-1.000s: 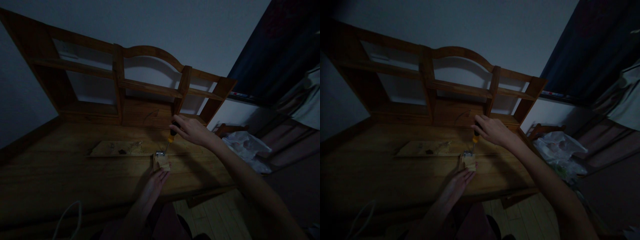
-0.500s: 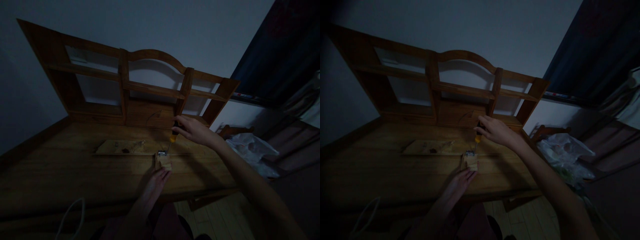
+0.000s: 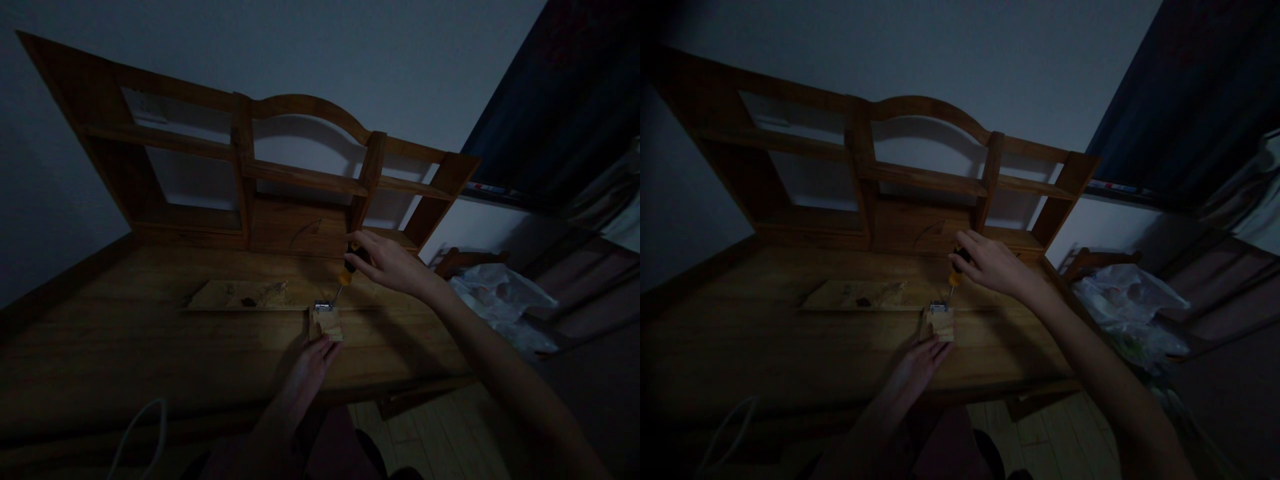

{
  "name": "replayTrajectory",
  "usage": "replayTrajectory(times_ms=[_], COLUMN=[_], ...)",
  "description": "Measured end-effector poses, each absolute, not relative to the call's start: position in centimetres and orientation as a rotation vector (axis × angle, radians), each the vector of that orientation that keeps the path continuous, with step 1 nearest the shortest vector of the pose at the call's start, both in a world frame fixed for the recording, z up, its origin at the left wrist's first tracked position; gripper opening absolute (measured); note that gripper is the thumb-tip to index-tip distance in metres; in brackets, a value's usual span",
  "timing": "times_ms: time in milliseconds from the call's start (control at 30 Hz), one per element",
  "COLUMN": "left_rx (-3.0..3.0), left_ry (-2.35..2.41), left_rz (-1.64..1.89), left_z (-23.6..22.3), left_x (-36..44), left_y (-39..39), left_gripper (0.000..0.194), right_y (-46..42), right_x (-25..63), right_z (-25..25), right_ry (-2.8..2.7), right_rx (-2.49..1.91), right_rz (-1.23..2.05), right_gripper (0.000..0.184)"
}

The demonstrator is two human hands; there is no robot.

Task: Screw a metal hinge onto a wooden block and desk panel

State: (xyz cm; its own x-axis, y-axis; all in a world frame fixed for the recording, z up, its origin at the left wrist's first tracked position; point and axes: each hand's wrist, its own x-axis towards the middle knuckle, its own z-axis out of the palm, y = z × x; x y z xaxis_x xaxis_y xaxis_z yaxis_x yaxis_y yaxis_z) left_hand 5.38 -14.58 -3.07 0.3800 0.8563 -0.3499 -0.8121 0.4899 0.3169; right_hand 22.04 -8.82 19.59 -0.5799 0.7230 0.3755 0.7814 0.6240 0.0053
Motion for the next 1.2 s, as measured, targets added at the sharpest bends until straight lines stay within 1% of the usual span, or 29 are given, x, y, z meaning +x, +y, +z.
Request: replayTrajectory(times_ms=[67, 133, 300, 367, 433, 500, 567, 633, 733, 800, 1033, 1200], left_rx=[0.091, 0.088, 0.096, 0.099, 0.112, 0.123, 0.127, 0.130, 0.127, 0.122, 0.123, 0.121], left_ry=[0.513, 0.507, 0.493, 0.477, 0.449, 0.434, 0.430, 0.426, 0.429, 0.435, 0.435, 0.409], left_rz=[1.072, 1.079, 1.063, 1.073, 1.084, 1.082, 1.080, 1.084, 1.096, 1.088, 1.073, 1.081], left_z=[-3.2, -3.4, -3.5, -3.4, -3.3, -3.3, -3.4, -3.4, -3.3, -3.1, -3.3, -3.4], left_x=[5.4, 5.4, 5.3, 5.3, 5.2, 5.2, 5.1, 5.1, 5.2, 5.2, 5.1, 5.1], left_y=[-14.6, -14.6, -14.7, -14.7, -14.8, -14.9, -15.0, -15.0, -15.0, -15.0, -15.0, -15.0], left_gripper=[0.026, 0.024, 0.022, 0.022, 0.021, 0.020, 0.020, 0.021, 0.022, 0.021, 0.019, 0.023], right_y=[-9.2, -9.5, -9.0, -8.6, -8.5, -8.6, -8.9, -9.1, -9.0, -8.7, -8.8, -9.1], right_x=[21.7, 21.5, 22.0, 22.0, 21.9, 21.6, 21.4, 21.4, 21.5, 21.6, 21.6, 22.1], right_z=[19.6, 19.9, 20.4, 20.2, 20.0, 19.7, 19.6, 19.6, 19.6, 19.5, 18.9, 19.2], right_ry=[-2.515, -2.558, -2.594, -2.560, -2.534, -2.515, -2.514, -2.532, -2.511, -2.475, -2.421, -2.447], right_rx=[-1.290, -1.302, -1.096, -1.087, -1.184, -1.301, -1.331, -1.249, -1.092, -1.059, -1.226, -1.083], right_rz=[-0.370, -0.400, -0.085, -0.041, -0.164, -0.376, -0.502, -0.428, -0.149, -0.045, -0.253, 0.028], right_gripper=[0.038, 0.040, 0.042, 0.042, 0.043, 0.048, 0.051, 0.049, 0.046, 0.042, 0.042, 0.051])
